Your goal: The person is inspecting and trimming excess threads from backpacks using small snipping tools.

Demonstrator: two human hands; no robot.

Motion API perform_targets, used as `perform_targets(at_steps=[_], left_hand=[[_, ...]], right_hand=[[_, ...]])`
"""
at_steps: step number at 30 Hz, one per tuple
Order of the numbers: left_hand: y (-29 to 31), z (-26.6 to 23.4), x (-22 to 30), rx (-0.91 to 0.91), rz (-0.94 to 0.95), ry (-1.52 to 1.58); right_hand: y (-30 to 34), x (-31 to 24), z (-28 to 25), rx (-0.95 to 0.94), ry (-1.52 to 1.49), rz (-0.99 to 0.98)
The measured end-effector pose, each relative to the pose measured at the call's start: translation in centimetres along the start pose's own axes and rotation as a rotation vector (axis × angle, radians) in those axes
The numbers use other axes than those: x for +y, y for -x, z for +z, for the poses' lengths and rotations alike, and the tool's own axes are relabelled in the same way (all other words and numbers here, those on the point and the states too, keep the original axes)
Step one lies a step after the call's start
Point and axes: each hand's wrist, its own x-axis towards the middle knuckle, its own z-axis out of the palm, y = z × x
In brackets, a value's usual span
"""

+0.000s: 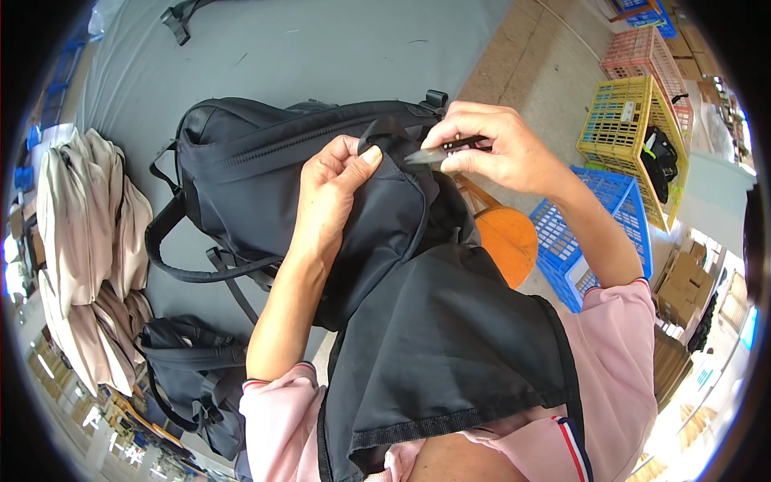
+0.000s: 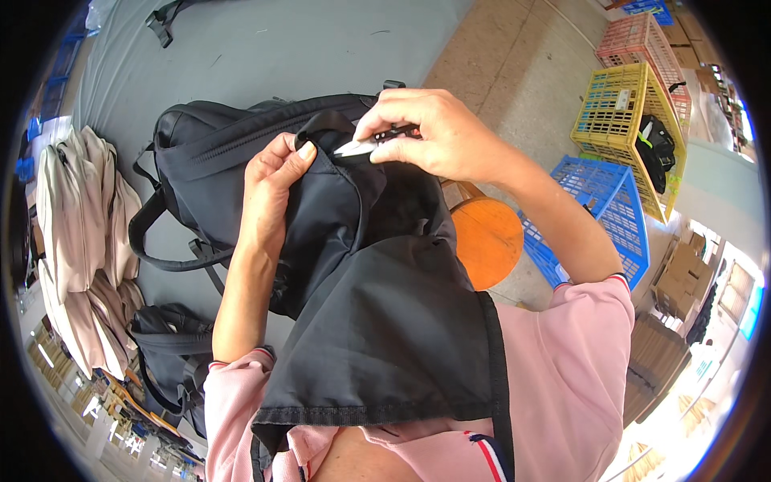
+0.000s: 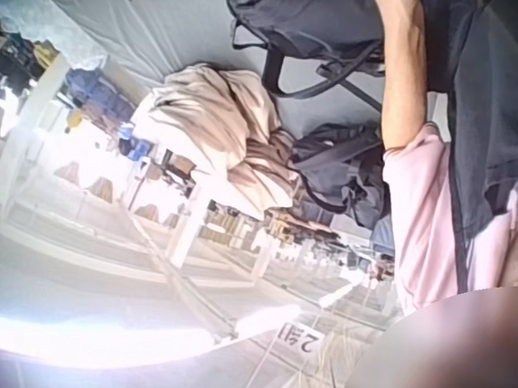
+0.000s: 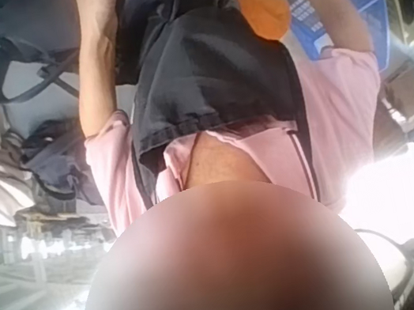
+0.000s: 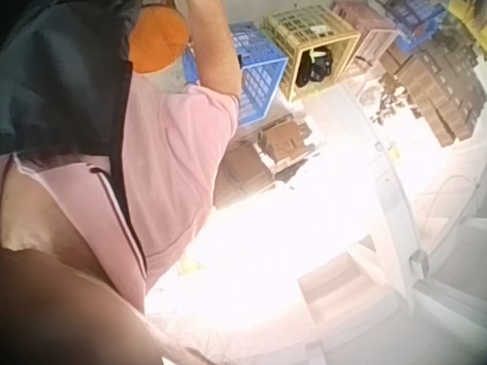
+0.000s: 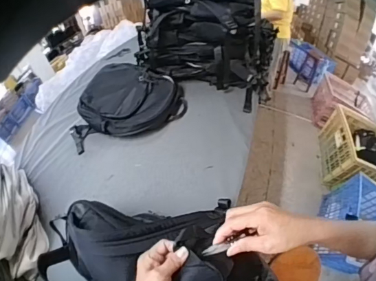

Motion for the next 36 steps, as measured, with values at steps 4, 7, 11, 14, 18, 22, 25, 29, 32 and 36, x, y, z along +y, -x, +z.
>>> perform_targets(at_steps=[4,7,11,14,18,22,25,29,32,36], left_hand=[[-0.2,-0.5,-0.4,-0.013,0.021,-0.017],[-0.1,-0.3,-0.2,-0.022,0.018,0.014],[0.0,-0.1,0.2,-0.020,0.020,-0.003],[0.0,-0.2,0.1,-0.030,0.027,-0.011],[-0.3,-0.5,-0.2,-0.028,0.029,-0.030],[-0.4,-0.4,-0.1,-0.024,0.014,-0.002],[-0.6,-0.4,-0.2,-0.014,0.011,0.010],[-0.7,-0.6,-0.2,0.001,0.011,-0.037],[-1.1,-1.0,-0.5,-0.014,0.028,-0.022],[-1.0,-0.4,0.0,-0.003,0.004,-0.002]], right_hand=[[-0.2,0.4,0.2,-0.001,-0.028,-0.019],[-0.5,0.2,0.6,-0.065,-0.047,0.047],[-0.7,0.2,0.9,-0.060,-0.048,0.006],[-0.6,0.3,0.9,-0.029,0.075,-0.071],[0.0,0.5,0.8,0.057,0.166,-0.136],[0.2,-0.2,1.3,0.093,0.096,-0.061],[0.6,-0.4,1.9,0.114,0.160,-0.053],[2.4,-1.7,2.5,0.194,0.396,-0.124],[2.3,-1.7,3.4,0.261,0.490,-0.164],[2.4,-1.9,3.5,0.242,0.509,-0.101]])
